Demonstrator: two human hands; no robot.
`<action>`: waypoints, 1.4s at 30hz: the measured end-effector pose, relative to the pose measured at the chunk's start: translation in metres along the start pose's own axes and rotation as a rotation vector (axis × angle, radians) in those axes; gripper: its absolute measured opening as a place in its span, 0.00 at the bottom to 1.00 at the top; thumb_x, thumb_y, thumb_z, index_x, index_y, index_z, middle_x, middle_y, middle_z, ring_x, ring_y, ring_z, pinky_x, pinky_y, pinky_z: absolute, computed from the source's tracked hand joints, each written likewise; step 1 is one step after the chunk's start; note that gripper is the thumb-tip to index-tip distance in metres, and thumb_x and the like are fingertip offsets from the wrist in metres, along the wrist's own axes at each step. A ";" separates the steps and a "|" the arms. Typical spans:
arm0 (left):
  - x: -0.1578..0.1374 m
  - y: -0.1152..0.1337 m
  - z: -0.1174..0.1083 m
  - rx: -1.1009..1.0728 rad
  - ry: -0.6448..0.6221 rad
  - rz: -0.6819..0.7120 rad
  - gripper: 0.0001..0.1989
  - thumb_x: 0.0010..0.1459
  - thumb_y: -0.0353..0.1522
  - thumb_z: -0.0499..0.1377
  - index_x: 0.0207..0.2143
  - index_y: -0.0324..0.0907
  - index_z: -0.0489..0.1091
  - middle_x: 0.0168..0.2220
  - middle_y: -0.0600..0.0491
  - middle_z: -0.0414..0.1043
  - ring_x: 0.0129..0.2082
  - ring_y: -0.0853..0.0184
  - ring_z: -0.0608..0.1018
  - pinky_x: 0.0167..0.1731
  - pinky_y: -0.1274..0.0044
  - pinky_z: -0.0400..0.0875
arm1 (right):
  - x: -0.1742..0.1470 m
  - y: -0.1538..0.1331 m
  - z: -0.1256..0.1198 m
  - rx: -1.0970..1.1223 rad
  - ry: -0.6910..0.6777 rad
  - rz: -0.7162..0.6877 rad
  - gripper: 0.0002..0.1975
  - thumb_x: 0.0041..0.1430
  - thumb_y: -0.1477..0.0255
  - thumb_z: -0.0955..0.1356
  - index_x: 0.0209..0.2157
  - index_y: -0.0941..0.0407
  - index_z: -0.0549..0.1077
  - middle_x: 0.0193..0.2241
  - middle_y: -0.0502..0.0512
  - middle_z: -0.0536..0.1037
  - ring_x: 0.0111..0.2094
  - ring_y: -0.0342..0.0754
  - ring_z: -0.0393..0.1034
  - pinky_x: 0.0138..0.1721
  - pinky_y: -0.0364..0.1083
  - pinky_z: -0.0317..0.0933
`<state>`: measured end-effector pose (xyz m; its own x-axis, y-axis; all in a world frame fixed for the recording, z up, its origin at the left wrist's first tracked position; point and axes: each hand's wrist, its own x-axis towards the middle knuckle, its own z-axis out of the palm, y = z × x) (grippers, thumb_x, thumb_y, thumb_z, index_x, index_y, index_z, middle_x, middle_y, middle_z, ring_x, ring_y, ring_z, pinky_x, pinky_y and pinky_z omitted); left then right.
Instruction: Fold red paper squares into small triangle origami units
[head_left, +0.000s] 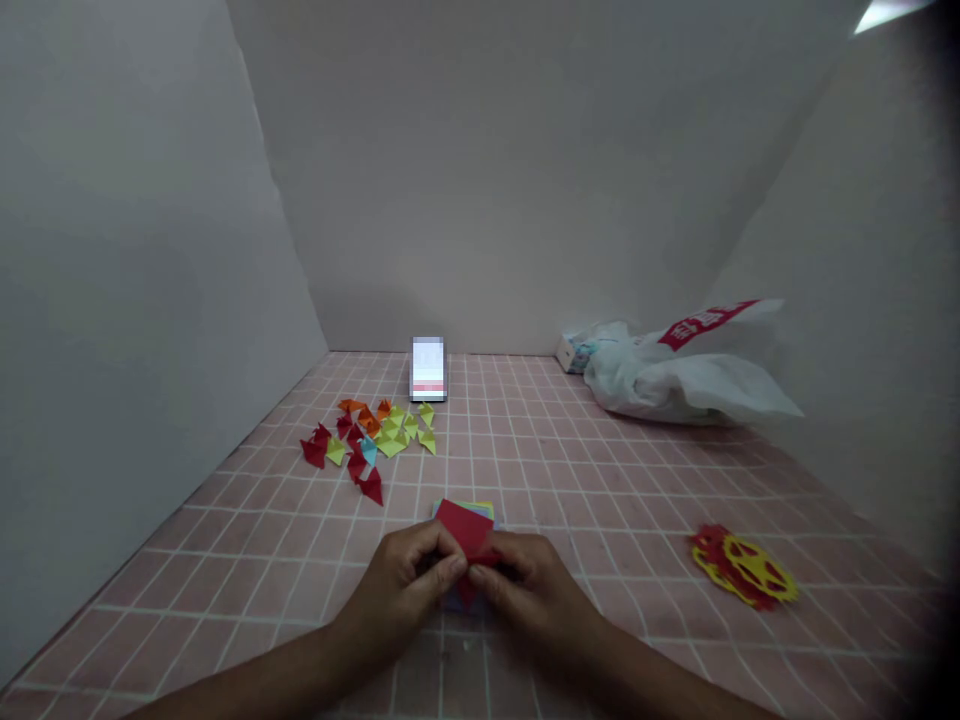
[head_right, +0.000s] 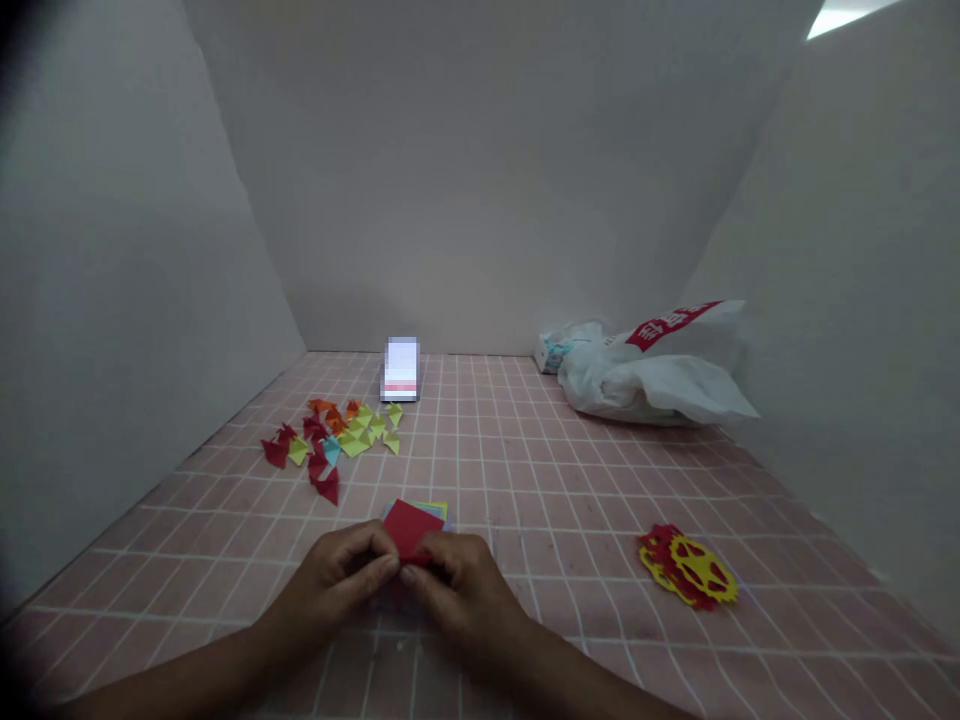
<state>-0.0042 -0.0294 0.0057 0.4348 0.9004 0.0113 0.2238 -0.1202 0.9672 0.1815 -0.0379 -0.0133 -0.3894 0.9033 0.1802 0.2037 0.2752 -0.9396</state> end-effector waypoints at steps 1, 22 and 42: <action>0.000 -0.001 0.000 0.012 0.010 0.007 0.12 0.58 0.37 0.57 0.25 0.40 0.67 0.22 0.57 0.64 0.23 0.70 0.66 0.26 0.78 0.60 | 0.000 0.000 0.000 0.039 0.001 0.014 0.13 0.60 0.64 0.65 0.27 0.58 0.72 0.23 0.50 0.71 0.26 0.44 0.62 0.31 0.44 0.57; -0.001 0.000 0.003 -0.189 0.029 -0.151 0.15 0.55 0.41 0.60 0.24 0.40 0.67 0.19 0.58 0.65 0.19 0.72 0.66 0.23 0.80 0.59 | 0.001 -0.005 0.000 0.209 0.055 0.093 0.14 0.59 0.61 0.67 0.27 0.57 0.68 0.23 0.49 0.67 0.24 0.43 0.59 0.27 0.43 0.53; 0.006 -0.008 0.004 -0.606 0.013 -0.387 0.16 0.52 0.41 0.67 0.25 0.38 0.69 0.17 0.58 0.71 0.19 0.74 0.71 0.25 0.82 0.64 | 0.000 0.009 0.003 0.850 -0.061 0.315 0.13 0.57 0.65 0.73 0.29 0.59 0.69 0.22 0.50 0.75 0.20 0.38 0.67 0.24 0.39 0.58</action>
<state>-0.0002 -0.0251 -0.0029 0.4110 0.8369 -0.3615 -0.1657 0.4585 0.8731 0.1803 -0.0365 -0.0227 -0.4798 0.8699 -0.1143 -0.4132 -0.3390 -0.8452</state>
